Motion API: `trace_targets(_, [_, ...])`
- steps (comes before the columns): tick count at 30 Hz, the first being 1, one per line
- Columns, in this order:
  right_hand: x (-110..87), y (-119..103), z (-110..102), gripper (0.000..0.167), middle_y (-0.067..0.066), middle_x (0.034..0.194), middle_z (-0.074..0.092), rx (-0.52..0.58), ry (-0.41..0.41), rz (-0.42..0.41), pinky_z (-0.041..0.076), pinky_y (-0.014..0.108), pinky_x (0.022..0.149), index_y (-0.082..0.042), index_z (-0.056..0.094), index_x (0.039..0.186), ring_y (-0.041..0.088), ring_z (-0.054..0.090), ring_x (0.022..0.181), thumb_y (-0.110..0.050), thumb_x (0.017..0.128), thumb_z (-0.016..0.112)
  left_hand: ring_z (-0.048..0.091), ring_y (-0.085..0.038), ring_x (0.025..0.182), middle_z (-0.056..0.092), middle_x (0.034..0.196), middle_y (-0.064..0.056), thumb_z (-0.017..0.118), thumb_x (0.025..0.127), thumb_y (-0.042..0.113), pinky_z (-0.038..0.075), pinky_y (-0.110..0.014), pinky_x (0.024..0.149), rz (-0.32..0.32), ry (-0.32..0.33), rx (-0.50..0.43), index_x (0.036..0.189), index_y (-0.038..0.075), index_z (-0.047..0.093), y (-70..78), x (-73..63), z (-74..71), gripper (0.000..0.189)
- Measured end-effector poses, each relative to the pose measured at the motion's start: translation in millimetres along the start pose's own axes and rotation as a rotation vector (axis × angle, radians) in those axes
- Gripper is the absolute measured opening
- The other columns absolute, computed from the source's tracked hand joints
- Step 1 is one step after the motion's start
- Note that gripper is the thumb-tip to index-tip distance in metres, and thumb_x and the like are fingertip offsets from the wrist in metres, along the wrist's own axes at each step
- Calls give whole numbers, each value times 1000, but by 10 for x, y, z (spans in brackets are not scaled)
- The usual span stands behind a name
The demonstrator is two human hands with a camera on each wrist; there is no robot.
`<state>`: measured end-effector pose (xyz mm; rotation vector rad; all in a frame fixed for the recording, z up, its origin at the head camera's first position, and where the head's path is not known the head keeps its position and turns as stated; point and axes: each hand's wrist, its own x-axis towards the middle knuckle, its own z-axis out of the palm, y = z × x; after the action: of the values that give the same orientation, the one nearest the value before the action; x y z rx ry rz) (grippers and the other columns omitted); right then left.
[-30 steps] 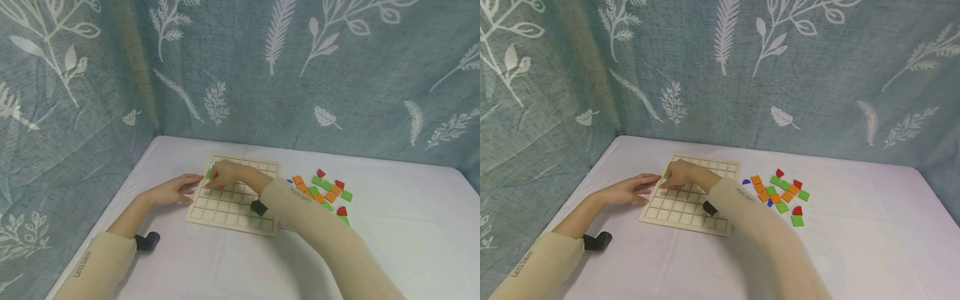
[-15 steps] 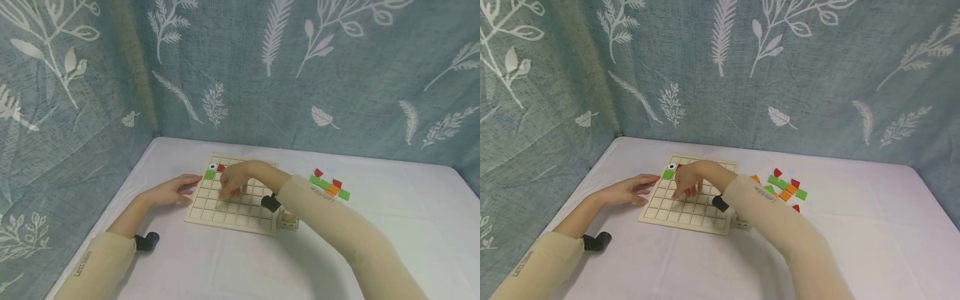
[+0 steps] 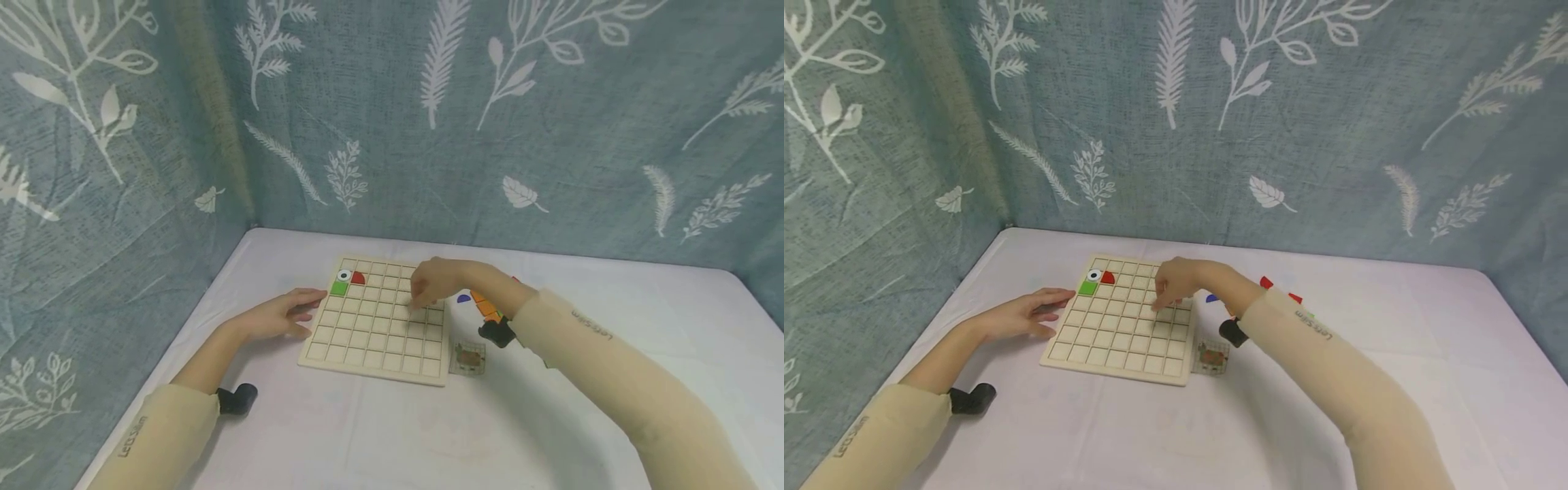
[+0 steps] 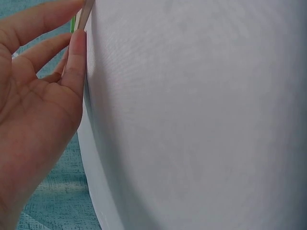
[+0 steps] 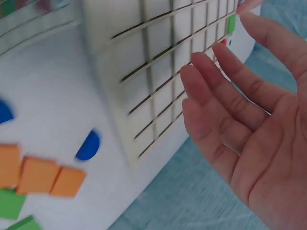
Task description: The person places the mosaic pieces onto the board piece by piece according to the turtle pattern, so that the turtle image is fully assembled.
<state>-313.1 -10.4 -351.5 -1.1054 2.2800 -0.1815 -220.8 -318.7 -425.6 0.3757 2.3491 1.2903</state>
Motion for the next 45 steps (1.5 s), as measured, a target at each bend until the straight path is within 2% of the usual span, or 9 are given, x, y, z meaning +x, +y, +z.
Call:
trace_targets(5, [-200, 170, 44, 21, 0, 89, 64, 1, 69, 24, 51, 25, 67, -11, 66, 93, 11, 58, 75, -31, 88, 62, 22, -40, 135, 14, 147, -26, 63, 79, -5, 36, -39, 106, 3, 4, 3, 143, -6, 22, 0, -7, 13, 75])
trace_targets(12, [-497, 406, 167, 15, 0, 89, 66, 10, 169, 56, 52, 26, 67, -11, 67, 89, 11, 58, 75, -25, 87, 63, 22, -40, 135, 14, 147, -26, 62, 79, -7, 36, -39, 106, 3, 6, -2, 143, -6, 22, 4, -7, 16, 75])
trace_targets(18, [-720, 571, 279, 14, 0, 87, 66, 5, 210, 89, 53, 28, 68, -10, 68, 90, 10, 58, 73, -22, 86, 63, 23, -41, 135, 14, 147, -26, 62, 79, -6, 36, -41, 106, 1, 7, 2, 143, -6, 22, 14, -7, 13, 75])
trace_targets(22, [-892, 668, 376, 12, -4, 82, 66, 21, 223, 80, 53, 27, 68, -12, 70, 87, 9, 58, 69, -23, 85, 65, 23, -41, 134, 15, 147, -27, 62, 79, -6, 36, -42, 106, 11, 3, 10, 142, -7, 23, 19, -11, 23, 74])
trace_targets(26, [-1059, 740, 465, 8, -6, 77, 66, 37, 254, 67, 52, 24, 63, -12, 71, 83, 7, 57, 65, -20, 82, 67, 25, -41, 134, 15, 147, -26, 62, 79, -5, 36, -41, 106, -6, 8, 11, 143, -6, 23, 28, -24, 26, 75])
trace_targets(30, [-1193, 808, 551, 8, -6, 81, 67, 22, 281, 74, 54, 25, 64, -11, 72, 87, 8, 57, 70, -14, 79, 71, 25, -41, 134, 14, 148, -26, 63, 79, -4, 36, -41, 106, -8, 9, 13, 143, -5, 24, 34, -17, 18, 75])
trace_targets(38, [-1322, 870, 672, 20, -4, 89, 67, 20, 313, 123, 55, 29, 70, -12, 71, 93, 14, 60, 80, -7, 74, 74, 25, -41, 134, 14, 147, -27, 63, 79, -4, 37, -39, 105, -9, 6, 18, 143, -6, 23, 34, -15, 14, 75])
trace_targets(45, [-1325, 889, 760, 24, -5, 89, 65, -94, 336, 149, 55, 36, 75, -13, 71, 94, 15, 61, 84, -13, 70, 78, 27, -42, 133, 14, 148, -27, 63, 80, -3, 37, -41, 105, -14, 11, 26, 143, -4, 23, 50, -16, 16, 75])
